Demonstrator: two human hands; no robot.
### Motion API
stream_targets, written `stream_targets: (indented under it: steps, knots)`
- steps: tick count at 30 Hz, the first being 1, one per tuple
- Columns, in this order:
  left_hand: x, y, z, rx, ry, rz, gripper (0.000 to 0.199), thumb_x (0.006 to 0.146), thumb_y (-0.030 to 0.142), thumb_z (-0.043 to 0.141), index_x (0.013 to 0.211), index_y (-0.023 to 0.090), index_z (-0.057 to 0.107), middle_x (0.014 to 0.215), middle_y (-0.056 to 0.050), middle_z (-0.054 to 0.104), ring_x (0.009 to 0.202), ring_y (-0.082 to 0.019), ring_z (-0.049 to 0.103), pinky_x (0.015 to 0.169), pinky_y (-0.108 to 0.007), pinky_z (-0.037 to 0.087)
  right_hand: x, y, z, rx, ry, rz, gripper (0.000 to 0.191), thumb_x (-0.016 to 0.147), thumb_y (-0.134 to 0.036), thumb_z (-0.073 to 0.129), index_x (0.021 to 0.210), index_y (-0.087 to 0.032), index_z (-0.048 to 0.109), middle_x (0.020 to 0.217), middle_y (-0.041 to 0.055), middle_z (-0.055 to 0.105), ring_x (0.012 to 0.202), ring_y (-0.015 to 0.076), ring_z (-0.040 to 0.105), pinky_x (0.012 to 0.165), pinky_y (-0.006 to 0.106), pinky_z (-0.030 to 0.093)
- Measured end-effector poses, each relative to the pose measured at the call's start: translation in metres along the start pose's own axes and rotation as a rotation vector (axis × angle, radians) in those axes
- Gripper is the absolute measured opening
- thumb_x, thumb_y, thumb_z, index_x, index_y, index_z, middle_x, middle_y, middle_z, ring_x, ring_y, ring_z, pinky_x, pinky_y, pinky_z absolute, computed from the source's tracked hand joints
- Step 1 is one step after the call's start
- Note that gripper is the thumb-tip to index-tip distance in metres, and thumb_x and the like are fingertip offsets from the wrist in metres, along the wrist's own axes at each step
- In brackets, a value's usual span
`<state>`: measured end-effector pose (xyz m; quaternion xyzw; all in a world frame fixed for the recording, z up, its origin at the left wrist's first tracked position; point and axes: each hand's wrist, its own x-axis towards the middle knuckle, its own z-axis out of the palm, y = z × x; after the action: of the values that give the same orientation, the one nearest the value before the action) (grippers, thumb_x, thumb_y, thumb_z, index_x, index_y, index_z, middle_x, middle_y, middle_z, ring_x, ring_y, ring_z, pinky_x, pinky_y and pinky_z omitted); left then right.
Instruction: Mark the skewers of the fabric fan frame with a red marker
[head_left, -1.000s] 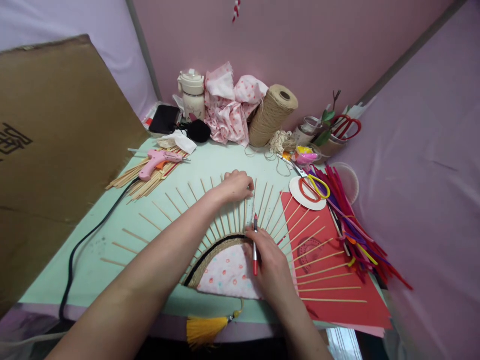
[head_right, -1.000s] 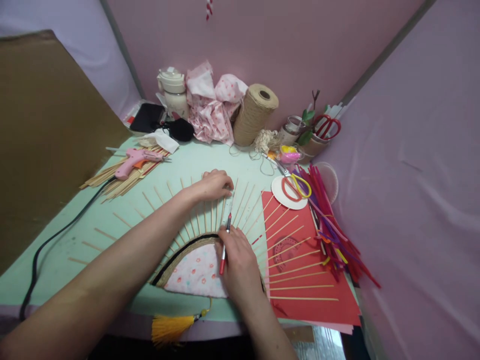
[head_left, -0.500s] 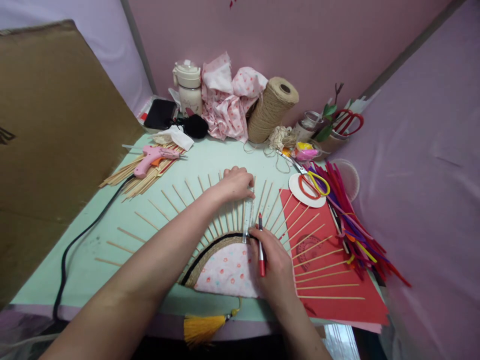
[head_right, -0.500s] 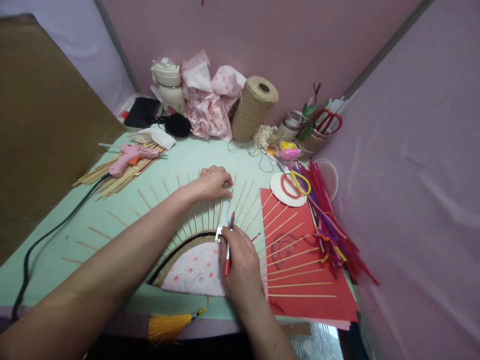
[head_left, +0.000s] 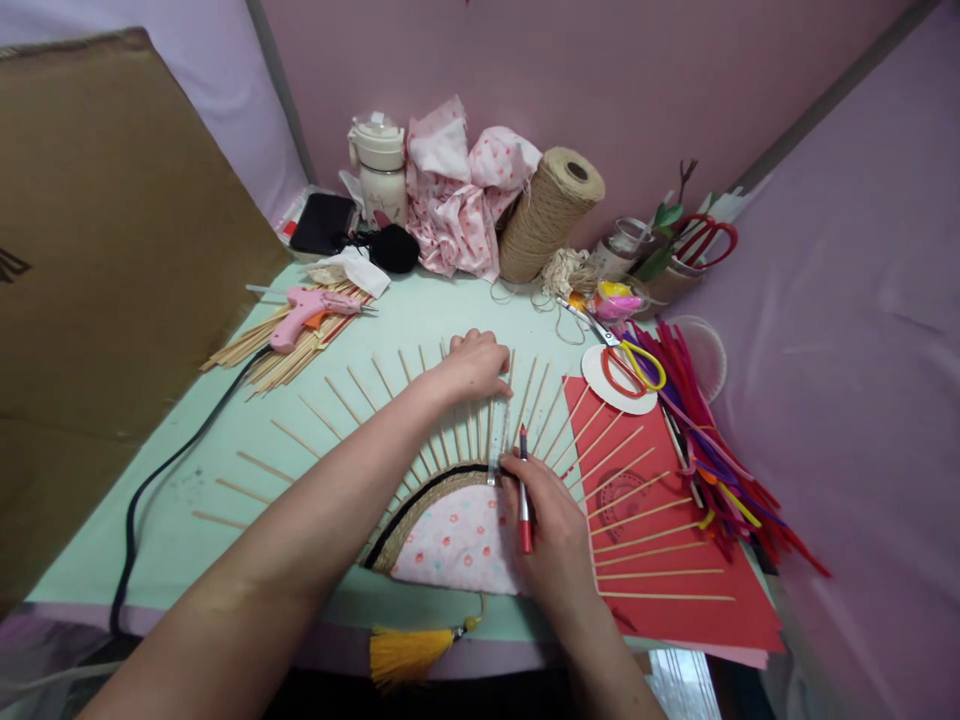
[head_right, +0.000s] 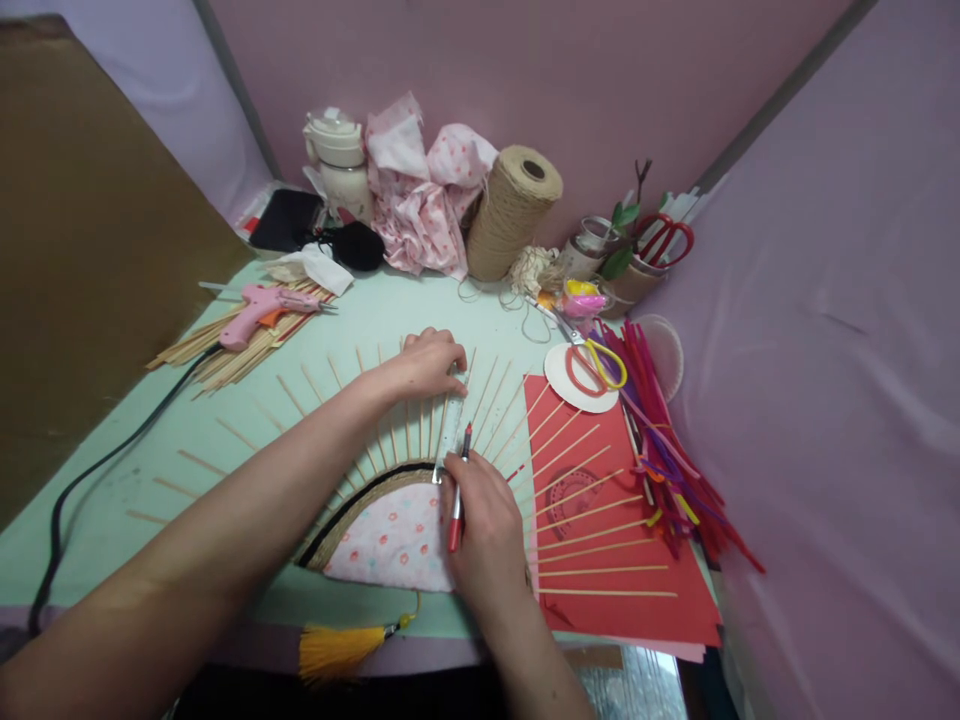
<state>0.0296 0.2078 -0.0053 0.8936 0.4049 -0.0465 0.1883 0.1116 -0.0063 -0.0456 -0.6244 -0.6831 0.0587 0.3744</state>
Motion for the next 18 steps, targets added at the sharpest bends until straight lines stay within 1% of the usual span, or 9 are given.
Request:
stream_targets:
  steps: [11,16,18]
  knots:
    - [0.0013,-0.0018,0.0026,0.004,0.024,0.013,0.039,0.076,0.049,0.07,0.105,0.023,0.068,0.116,-0.011,0.058,0.117,-0.031,0.045,0.092,-0.042,0.036,0.0016,-0.0017,-0.0003,0.024,0.006,0.02,0.027,0.094,-0.016,0.05,0.119,-0.022,0.061,0.11,0.0102,0.072,0.11,0.0244,0.066,0.092,0.045,0.057]
    - [0.0016,-0.0022,0.0035,0.003,0.034,0.018,0.038,0.075,0.048,0.071,0.105,0.023,0.068,0.117,-0.01,0.058,0.116,-0.031,0.045,0.092,-0.042,0.036,-0.0034,0.003,0.0002,0.077,0.096,0.09,0.032,0.094,-0.014,0.049,0.124,-0.022,0.057,0.115,0.0105,0.07,0.107,0.0223,0.067,0.091,0.042,0.058]
    - [0.002,-0.0026,0.004,-0.001,0.034,0.025,0.039,0.075,0.048,0.071,0.105,0.023,0.068,0.116,-0.01,0.058,0.116,-0.031,0.045,0.092,-0.042,0.036,-0.005,0.004,0.0,0.084,0.108,0.106,0.033,0.094,-0.013,0.048,0.124,-0.022,0.058,0.115,0.01,0.069,0.108,0.022,0.066,0.092,0.042,0.057]
